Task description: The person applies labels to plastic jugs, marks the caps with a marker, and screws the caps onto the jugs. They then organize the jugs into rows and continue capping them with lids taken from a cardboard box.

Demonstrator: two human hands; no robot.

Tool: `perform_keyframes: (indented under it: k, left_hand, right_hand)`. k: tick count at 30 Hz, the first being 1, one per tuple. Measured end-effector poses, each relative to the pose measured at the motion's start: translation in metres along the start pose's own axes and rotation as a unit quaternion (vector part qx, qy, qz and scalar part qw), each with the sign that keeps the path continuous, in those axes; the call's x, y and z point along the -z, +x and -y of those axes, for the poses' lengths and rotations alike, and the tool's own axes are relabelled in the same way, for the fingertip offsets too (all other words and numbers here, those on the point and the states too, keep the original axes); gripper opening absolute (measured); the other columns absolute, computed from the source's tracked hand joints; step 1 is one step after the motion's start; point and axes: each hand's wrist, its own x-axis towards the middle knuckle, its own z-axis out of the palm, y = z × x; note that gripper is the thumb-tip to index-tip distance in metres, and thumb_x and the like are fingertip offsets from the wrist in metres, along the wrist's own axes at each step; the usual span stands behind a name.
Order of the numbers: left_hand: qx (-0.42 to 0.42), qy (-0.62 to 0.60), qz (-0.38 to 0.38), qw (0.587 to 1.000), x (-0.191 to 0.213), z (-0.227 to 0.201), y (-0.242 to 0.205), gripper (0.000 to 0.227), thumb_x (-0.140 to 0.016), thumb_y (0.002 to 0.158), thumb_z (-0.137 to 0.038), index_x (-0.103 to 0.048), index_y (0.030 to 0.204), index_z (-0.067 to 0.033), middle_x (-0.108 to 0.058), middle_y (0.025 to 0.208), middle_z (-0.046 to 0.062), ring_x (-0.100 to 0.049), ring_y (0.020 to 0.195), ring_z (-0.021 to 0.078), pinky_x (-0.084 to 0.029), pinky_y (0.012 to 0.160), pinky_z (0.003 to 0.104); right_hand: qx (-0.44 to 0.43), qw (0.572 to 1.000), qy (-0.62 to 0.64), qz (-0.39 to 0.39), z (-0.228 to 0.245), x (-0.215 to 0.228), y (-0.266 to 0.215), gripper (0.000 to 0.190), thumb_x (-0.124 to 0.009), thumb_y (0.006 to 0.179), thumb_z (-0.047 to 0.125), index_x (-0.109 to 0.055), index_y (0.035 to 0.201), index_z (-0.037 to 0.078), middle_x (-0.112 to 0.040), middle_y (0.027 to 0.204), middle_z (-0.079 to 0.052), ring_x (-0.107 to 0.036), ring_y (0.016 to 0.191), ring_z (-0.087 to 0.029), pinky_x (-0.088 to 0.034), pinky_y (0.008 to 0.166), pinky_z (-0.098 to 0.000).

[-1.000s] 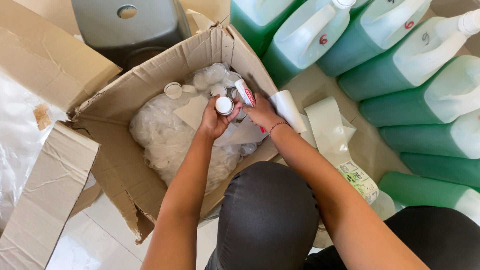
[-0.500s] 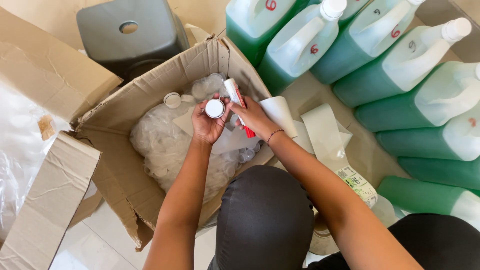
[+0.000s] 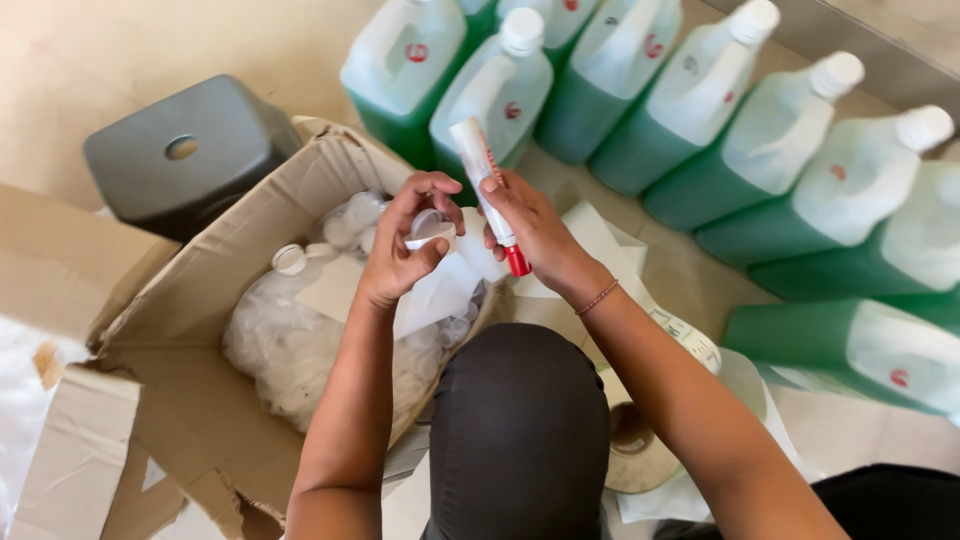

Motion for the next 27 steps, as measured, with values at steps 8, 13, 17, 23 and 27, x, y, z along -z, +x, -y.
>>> perform_keyframes:
  k: [8, 13, 17, 23, 27]
  left_hand:
    - [-0.068, 0.111, -0.047, 0.990, -0.032, -0.004, -0.006, 0.047, -0.069, 0.095, -0.022, -0.053, 0.136, -0.0048, -0.048, 0.111, 0.007, -0.060, 0.100, 0.0196, -0.052, 0.095, 0.032]
    - [-0.022, -0.216, -0.138, 0.966, -0.031, 0.004, -0.020, 0.049, -0.060, 0.103, -0.040, -0.051, 0.136, -0.0053, -0.055, 0.089, 0.011, -0.063, 0.078, 0.0223, -0.051, 0.067, 0.032]
    - [0.006, -0.297, -0.135, 0.945, -0.024, 0.002, -0.027, 0.051, -0.062, 0.101, -0.037, -0.046, 0.138, -0.0064, -0.056, 0.088, 0.016, -0.065, 0.076, 0.0285, -0.051, 0.065, 0.037]
    - [-0.024, -0.288, -0.014, 0.957, -0.037, -0.015, -0.009, 0.080, -0.078, 0.083, -0.030, -0.037, 0.150, -0.0136, -0.046, 0.118, 0.012, -0.065, 0.074, 0.0284, -0.054, 0.064, 0.035]
    - [-0.002, -0.224, 0.045, 0.974, -0.059, -0.035, 0.002, 0.082, -0.080, 0.081, -0.029, -0.036, 0.148, -0.0133, -0.044, 0.126, 0.013, -0.067, 0.076, 0.0283, -0.058, 0.067, 0.037]
  right_hand:
    - [-0.002, 0.996, -0.061, 0.059, -0.048, 0.013, -0.017, 0.058, -0.057, 0.095, 0.028, -0.044, 0.150, 0.013, -0.065, 0.100, -0.004, -0.065, 0.077, -0.011, -0.053, 0.056, -0.0266]
    - [-0.037, 0.967, -0.211, 0.138, -0.096, -0.019, 0.003, 0.034, -0.067, 0.096, 0.022, -0.063, 0.121, -0.001, -0.070, 0.093, -0.008, -0.068, 0.084, -0.016, -0.057, 0.070, -0.0310]
    - [0.077, 0.957, -0.240, 0.144, -0.106, -0.016, 0.010, 0.022, -0.065, 0.101, 0.019, -0.071, 0.112, 0.001, -0.072, 0.097, -0.006, -0.068, 0.092, -0.016, -0.054, 0.085, -0.0322]
    - [0.085, 0.989, -0.111, 0.045, -0.018, 0.014, -0.016, 0.029, -0.058, 0.101, 0.020, -0.065, 0.126, 0.010, -0.066, 0.106, 0.002, -0.062, 0.094, -0.006, -0.053, 0.077, -0.0226]
    - [0.163, 0.972, -0.171, 0.009, 0.051, 0.020, -0.070, 0.026, -0.070, 0.101, 0.025, -0.065, 0.121, 0.008, -0.061, 0.106, 0.002, -0.058, 0.093, -0.005, -0.048, 0.072, -0.0217]
